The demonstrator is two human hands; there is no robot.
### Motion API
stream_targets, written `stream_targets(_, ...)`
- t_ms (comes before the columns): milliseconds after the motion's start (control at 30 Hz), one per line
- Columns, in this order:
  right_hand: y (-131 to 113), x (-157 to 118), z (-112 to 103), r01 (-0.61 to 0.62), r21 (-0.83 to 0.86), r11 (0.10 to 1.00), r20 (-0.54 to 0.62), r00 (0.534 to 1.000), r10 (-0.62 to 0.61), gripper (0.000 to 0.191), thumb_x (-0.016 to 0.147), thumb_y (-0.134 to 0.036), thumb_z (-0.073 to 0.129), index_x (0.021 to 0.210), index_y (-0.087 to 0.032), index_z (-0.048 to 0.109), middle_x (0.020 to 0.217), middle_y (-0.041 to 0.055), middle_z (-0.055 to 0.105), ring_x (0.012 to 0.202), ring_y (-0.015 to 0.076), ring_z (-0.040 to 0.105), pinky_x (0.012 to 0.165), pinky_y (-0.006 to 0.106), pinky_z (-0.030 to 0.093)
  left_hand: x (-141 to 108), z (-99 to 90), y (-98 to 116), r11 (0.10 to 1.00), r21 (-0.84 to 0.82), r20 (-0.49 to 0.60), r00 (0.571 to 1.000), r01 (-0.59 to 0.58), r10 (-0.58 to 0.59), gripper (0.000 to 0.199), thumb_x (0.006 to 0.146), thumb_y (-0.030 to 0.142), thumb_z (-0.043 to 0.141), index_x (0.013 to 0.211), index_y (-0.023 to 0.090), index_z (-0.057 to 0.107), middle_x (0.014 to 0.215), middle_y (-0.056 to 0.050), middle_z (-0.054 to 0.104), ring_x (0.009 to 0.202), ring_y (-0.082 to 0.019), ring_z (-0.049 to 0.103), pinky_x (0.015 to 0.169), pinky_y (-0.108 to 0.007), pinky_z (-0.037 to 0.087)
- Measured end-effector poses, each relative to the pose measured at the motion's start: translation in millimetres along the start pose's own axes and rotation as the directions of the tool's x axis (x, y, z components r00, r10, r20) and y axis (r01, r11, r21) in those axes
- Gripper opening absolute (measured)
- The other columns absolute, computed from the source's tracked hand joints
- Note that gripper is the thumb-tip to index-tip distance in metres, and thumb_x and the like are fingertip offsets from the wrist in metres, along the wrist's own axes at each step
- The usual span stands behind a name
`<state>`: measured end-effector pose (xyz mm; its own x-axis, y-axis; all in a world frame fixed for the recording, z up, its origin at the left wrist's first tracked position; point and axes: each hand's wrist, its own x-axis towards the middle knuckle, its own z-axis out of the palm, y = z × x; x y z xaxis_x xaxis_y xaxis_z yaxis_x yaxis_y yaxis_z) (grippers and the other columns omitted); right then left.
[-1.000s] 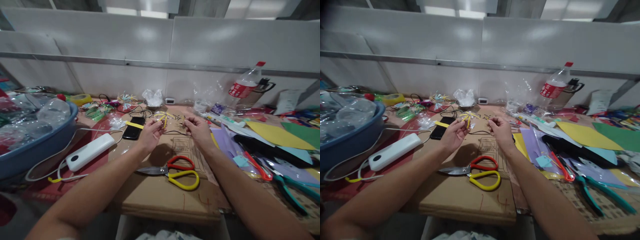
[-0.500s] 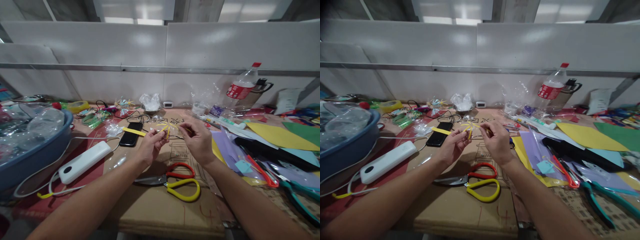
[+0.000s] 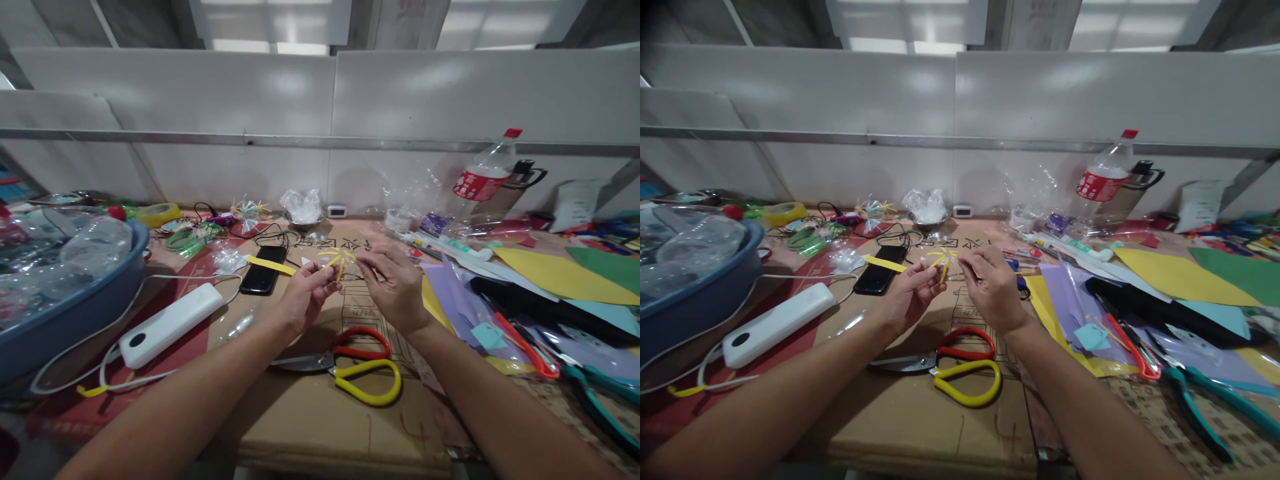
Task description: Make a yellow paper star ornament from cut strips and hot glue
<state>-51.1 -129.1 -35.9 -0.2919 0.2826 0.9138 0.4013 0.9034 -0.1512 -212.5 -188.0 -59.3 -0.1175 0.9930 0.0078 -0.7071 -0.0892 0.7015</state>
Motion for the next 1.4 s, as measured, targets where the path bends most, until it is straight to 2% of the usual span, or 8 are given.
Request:
stream_targets(400, -1.0, -1.7, 1.3, 0.046, -0.003, 0.999, 0.083, 0.996, -0.045, 0.016, 0.094, -0.016, 0.057, 0.098, -0.022, 0.071, 0.085, 0.0071, 0.066, 0.086, 0.0207, 0.062, 0.078, 0.037, 0.054, 1.4, -0.6, 1.3, 1.000, -0.024, -0.009, 1.000, -0.001, 0.000, 0.025, 0.069, 0.012, 0.081, 0.090, 0.013, 0.066, 0.089, -0.005, 0.072, 0.076, -0.011, 0.067, 0.071, -0.024, 0.057)
stream_targets(567, 1.0, -2.7, 0.9, 0.086, -0.024, 0.996, 0.101, 0.991, -0.083, 0.020, 0.093, -0.014, 0.058, 0.106, -0.021, 0.072, 0.086, 0.0077, 0.065, 0.088, 0.0216, 0.060, 0.080, 0.038, 0.053, 1.7, -0.8, 0.9, 1.000, -0.025, -0.003, 1.000, -0.003, 0.003, 0.024, 0.070, 0.011, 0.079, 0.090, 0.013, 0.066, 0.090, -0.005, 0.072, 0.077, -0.011, 0.067, 0.071, -0.024, 0.057)
stream_targets(733, 2.3, -3.6, 0.8, 0.073, -0.026, 0.997, 0.140, 0.988, -0.069, 0.026, 0.093, -0.014, 0.056, 0.111, -0.025, 0.072, 0.085, 0.0063, 0.063, 0.086, 0.0209, 0.058, 0.079, 0.038, 0.051, 0.4, 1.5, 2.0, 1.000, -0.029, -0.015, 1.000, 0.002, -0.002, 0.025, 0.068, 0.011, 0.081, 0.087, 0.013, 0.065, 0.087, -0.004, 0.072, 0.075, -0.011, 0.067, 0.070, -0.024, 0.056)
stream_targets(1033, 4.5, -5.5, 1.3, 0.112, -0.078, 0.991, 0.141, 0.985, -0.101, 0.026, 0.092, -0.013, 0.057, 0.111, -0.023, 0.072, 0.086, 0.0070, 0.062, 0.088, 0.0219, 0.057, 0.079, 0.038, 0.050, 0.6, 0.6, 1.2, 1.000, -0.014, 0.013, 1.000, -0.013, 0.013, 0.023, 0.068, 0.014, 0.082, 0.085, 0.013, 0.065, 0.088, -0.004, 0.071, 0.075, -0.011, 0.066, 0.069, -0.023, 0.056)
stream_targets(1300, 0.0, -3.6, 3.4, 0.046, -0.034, 0.998, 0.133, 0.990, -0.041, 0.021, 0.094, -0.015, 0.056, 0.107, -0.023, 0.071, 0.084, 0.0061, 0.064, 0.085, 0.0205, 0.060, 0.078, 0.037, 0.053, 0.7, -0.3, 1.1, 1.000, -0.015, 0.016, 1.000, -0.009, 0.009, 0.022, 0.069, 0.014, 0.081, 0.086, 0.014, 0.066, 0.090, -0.004, 0.071, 0.076, -0.011, 0.066, 0.070, -0.023, 0.057)
stream_targets(1400, -1.8, -2.9, 3.7, 0.033, 0.003, 0.999, 0.117, 0.993, -0.034, 0.021, 0.094, -0.016, 0.057, 0.111, -0.021, 0.068, 0.089, 0.0073, 0.066, 0.089, 0.0208, 0.062, 0.082, 0.037, 0.054, 0.1, 0.4, 1.7, 1.000, -0.021, 0.000, 1.000, -0.005, 0.005, 0.022, 0.070, 0.013, 0.080, 0.087, 0.012, 0.067, 0.089, -0.004, 0.071, 0.076, -0.011, 0.067, 0.070, -0.023, 0.056)
